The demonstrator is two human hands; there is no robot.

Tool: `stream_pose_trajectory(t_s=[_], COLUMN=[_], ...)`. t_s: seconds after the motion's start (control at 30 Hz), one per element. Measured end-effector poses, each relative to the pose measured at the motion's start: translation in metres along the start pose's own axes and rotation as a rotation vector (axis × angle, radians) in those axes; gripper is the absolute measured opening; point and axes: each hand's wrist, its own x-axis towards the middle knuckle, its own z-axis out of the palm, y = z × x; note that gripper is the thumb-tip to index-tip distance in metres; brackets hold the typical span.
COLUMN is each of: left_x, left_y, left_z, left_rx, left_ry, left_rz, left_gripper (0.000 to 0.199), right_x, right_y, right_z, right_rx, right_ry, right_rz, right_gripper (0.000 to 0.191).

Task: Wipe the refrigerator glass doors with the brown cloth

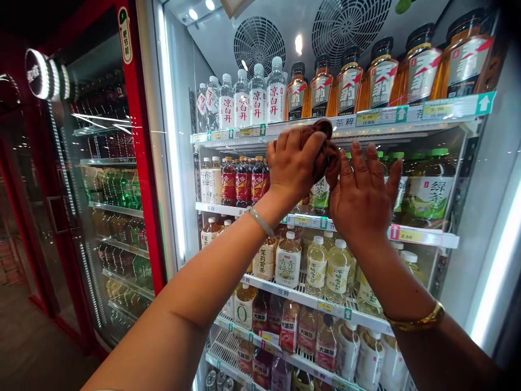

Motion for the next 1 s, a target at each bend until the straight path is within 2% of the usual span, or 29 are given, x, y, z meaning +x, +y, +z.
stream_pose_trajectory(t_s=[0.07, 0.2, 0.27, 0.3, 0.37, 0.43, 0.53, 0.6, 0.63, 0.7, 0.8, 0.9, 0.97, 1.0], left_x=[-0.027, -0.1, -0.119, -0.119, -0.101, -0.064, -0.007, 0.011, 0.011, -0.007, -0.064, -0.116, -0.127, -0.123], left_y=[0.006, 0.012, 0.009, 0.006, -0.002, -0.011, -0.021, -0.021, -0.019, -0.011, 0.001, 0.006, 0.003, 0.001], left_z=[-0.002, -0.014, -0.018, -0.019, -0.019, -0.017, -0.011, -0.007, -0.006, -0.006, -0.013, -0.025, -0.03, -0.03], left_rx=[-0.013, -0.101, -0.101, -0.095, -0.072, -0.035, 0.021, 0.021, 0.02, 0.018, -0.027, -0.076, -0.074, -0.067], left_ry=[0.011, 0.072, 0.07, 0.056, 0.019, -0.011, 0.041, 0.079, 0.09, 0.089, 0.051, 0.015, -0.021, -0.036], left_rz=[0.042, 0.2, 0.258, 0.29, 0.339, 0.312, 0.06, -0.006, -0.006, 0.025, 0.103, 0.255, 0.347, 0.377], left_gripper=[0.029, 0.022, 0.02, 0.02, 0.019, 0.02, 0.025, 0.026, 0.027, 0.028, 0.025, 0.022, 0.02, 0.02], right_x=[0.0, 0.002, 0.002, 0.002, 0.002, 0.002, 0.002, 0.003, 0.003, 0.003, 0.003, 0.003, 0.004, 0.004], right_y=[0.001, 0.001, 0.001, 0.0, -0.001, -0.002, -0.003, -0.003, -0.003, -0.002, -0.001, -0.002, -0.002, -0.003], right_z=[0.0, -0.003, -0.004, -0.004, -0.005, -0.004, -0.003, -0.002, -0.002, -0.002, -0.002, -0.003, -0.003, -0.003], right_rx=[0.001, -0.01, -0.02, -0.024, -0.03, -0.037, -0.051, -0.052, -0.047, -0.028, -0.01, -0.023, -0.022, -0.015], right_ry=[-0.016, -0.044, -0.05, -0.052, -0.043, -0.021, -0.002, 0.0, 0.005, 0.016, 0.015, 0.009, 0.014, 0.017], right_rz=[0.007, 0.015, 0.014, 0.011, 0.007, 0.009, 0.007, 0.004, 0.002, 0.0, 0.002, 0.013, 0.012, 0.011], right_gripper=[0.061, 0.059, 0.059, 0.059, 0.06, 0.059, 0.057, 0.057, 0.057, 0.057, 0.058, 0.058, 0.058, 0.059])
